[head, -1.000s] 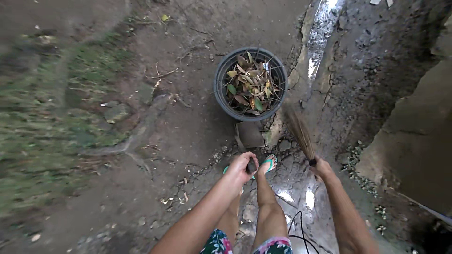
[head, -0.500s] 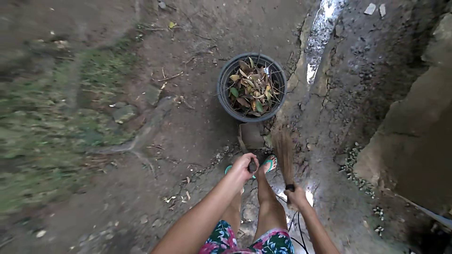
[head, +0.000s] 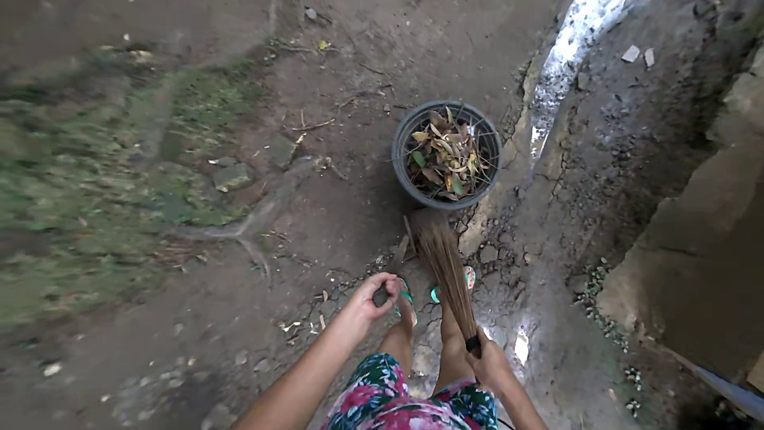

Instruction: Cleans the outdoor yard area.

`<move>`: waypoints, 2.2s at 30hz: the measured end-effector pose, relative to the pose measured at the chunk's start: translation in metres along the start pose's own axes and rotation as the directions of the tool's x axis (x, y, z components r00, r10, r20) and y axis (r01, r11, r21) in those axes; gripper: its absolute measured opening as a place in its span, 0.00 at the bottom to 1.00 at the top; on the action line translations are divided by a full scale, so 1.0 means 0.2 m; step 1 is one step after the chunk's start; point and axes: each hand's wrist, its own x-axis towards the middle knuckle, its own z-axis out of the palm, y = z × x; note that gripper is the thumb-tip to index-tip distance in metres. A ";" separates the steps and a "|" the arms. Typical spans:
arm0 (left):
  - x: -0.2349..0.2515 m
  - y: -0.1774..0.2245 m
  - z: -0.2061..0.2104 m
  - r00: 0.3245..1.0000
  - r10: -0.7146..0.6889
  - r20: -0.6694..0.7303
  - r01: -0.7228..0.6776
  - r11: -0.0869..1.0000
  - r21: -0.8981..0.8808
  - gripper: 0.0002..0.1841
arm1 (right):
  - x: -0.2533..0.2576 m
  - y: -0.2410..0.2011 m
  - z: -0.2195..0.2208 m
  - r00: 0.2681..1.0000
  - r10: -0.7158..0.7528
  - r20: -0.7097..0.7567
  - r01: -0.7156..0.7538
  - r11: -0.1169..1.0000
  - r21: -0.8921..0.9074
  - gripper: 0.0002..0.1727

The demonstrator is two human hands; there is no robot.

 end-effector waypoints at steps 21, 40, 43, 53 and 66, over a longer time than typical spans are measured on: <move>-0.37 0.21 -1.23 0.989 0.146 0.002 -0.135 0.916 -0.378 0.08 | 0.11 -0.48 0.27 0.994 0.100 -0.044 -0.060 0.837 0.545 0.18; -0.17 0.56 -0.81 0.955 0.204 -0.217 -0.272 0.894 -0.355 0.05 | 0.48 -0.74 0.12 0.995 -0.036 0.088 -0.009 0.886 0.463 0.21; -0.10 0.63 -0.74 0.949 0.216 -0.232 -0.289 0.889 -0.354 0.05 | 0.34 -0.75 0.13 0.988 -0.060 0.143 -0.007 0.904 0.428 0.22; -0.05 0.68 -0.58 0.943 0.227 -0.243 -0.290 0.919 -0.266 0.05 | 0.73 -0.95 0.41 0.995 -0.055 -0.088 0.063 0.993 0.098 0.28; -0.16 0.43 -1.16 0.952 0.274 -0.138 -0.303 0.762 -0.573 0.04 | 0.30 -1.02 0.21 0.972 -0.163 0.170 0.171 0.985 -0.034 0.25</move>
